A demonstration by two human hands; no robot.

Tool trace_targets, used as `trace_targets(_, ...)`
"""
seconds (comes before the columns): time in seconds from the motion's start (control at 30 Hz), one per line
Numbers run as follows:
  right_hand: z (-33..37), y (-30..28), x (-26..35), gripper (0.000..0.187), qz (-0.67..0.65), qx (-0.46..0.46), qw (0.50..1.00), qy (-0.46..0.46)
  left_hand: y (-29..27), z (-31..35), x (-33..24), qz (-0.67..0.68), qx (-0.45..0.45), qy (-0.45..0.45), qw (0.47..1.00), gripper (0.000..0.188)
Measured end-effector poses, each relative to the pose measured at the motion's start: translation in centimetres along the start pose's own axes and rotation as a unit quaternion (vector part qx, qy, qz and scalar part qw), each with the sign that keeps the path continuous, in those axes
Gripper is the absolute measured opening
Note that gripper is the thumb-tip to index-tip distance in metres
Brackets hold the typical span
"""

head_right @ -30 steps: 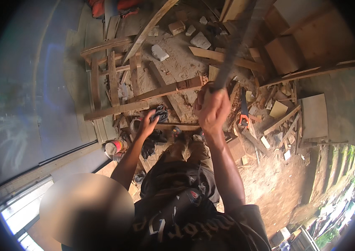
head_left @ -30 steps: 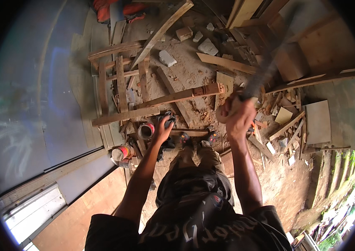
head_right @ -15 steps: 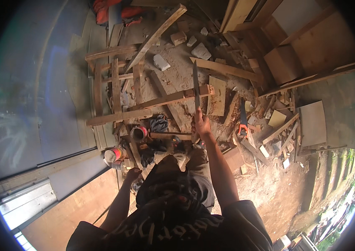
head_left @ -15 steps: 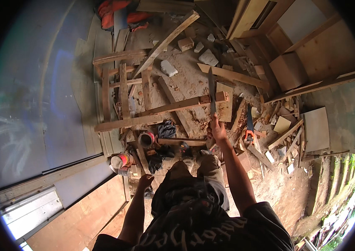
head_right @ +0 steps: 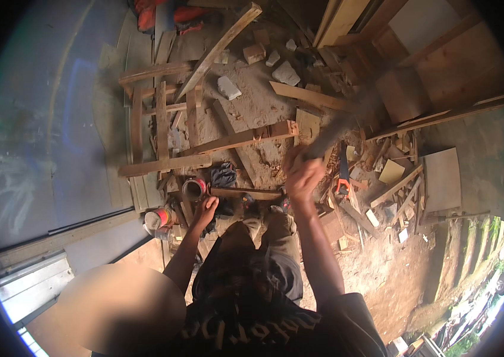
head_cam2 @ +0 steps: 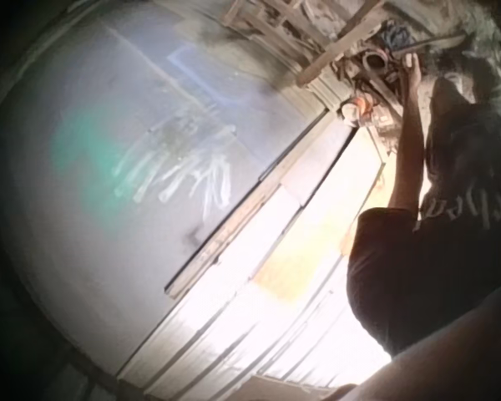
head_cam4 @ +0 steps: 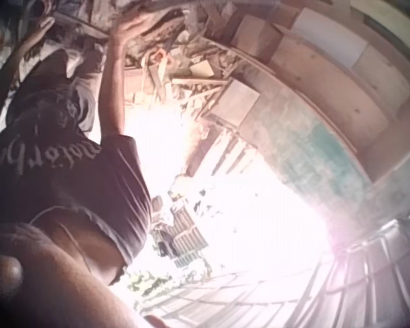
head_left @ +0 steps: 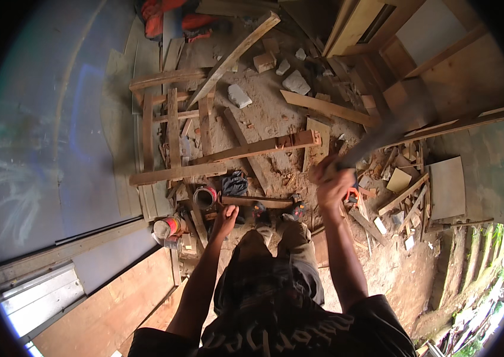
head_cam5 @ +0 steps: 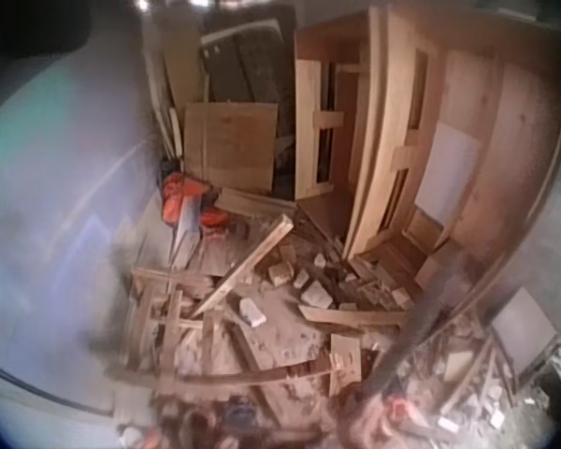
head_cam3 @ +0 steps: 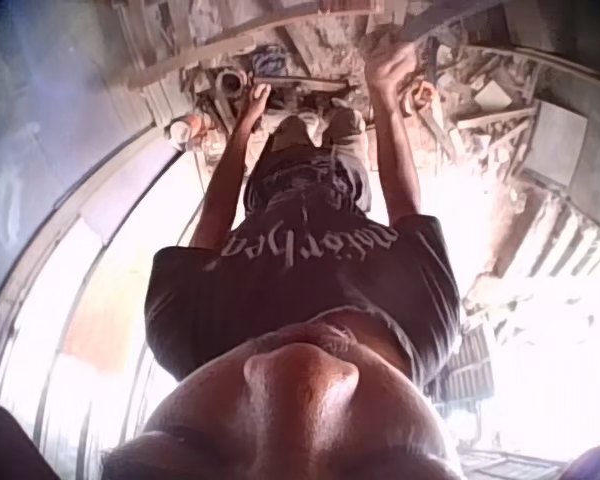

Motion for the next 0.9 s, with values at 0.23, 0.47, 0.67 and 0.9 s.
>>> trace_targets(0.23, 11.4, -1.9, -8.4, 0.056, 0.082, 0.083, 0.868, 0.483, -0.7, -11.7, -8.6, -0.155, -0.235, 0.171, 0.944, 0.089)
trace_targets(0.47, 13.7, -1.8, -8.1, 0.031, -0.028, 0.045, 0.887, 0.459, 1.1, -18.7, -14.7, -0.126, -0.072, 0.19, 0.971, 0.054)
trace_targets(0.67, 0.4, 1.0, 1.1, 0.023, -0.02, -0.042, 0.964, 0.263, 0.6, -20.0, -12.5, -0.064, -0.075, 0.178, 0.979, 0.048)
trace_targets(0.9, 11.8, -2.0, -8.9, 0.022, 0.266, 0.151, 0.843, 0.442, 1.1, -19.5, -14.2, -0.102, -0.056, 0.161, 0.98, 0.05)
Point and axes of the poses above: each hand's wrist, its own z-axis away from the middle knuckle, its own y-axis out of the palm, x = y × z, the point moved 4 cm from there along -z, towards the middle knuckle, and after that the axes turned 11 degrees about -y, right-handed, at the moved point
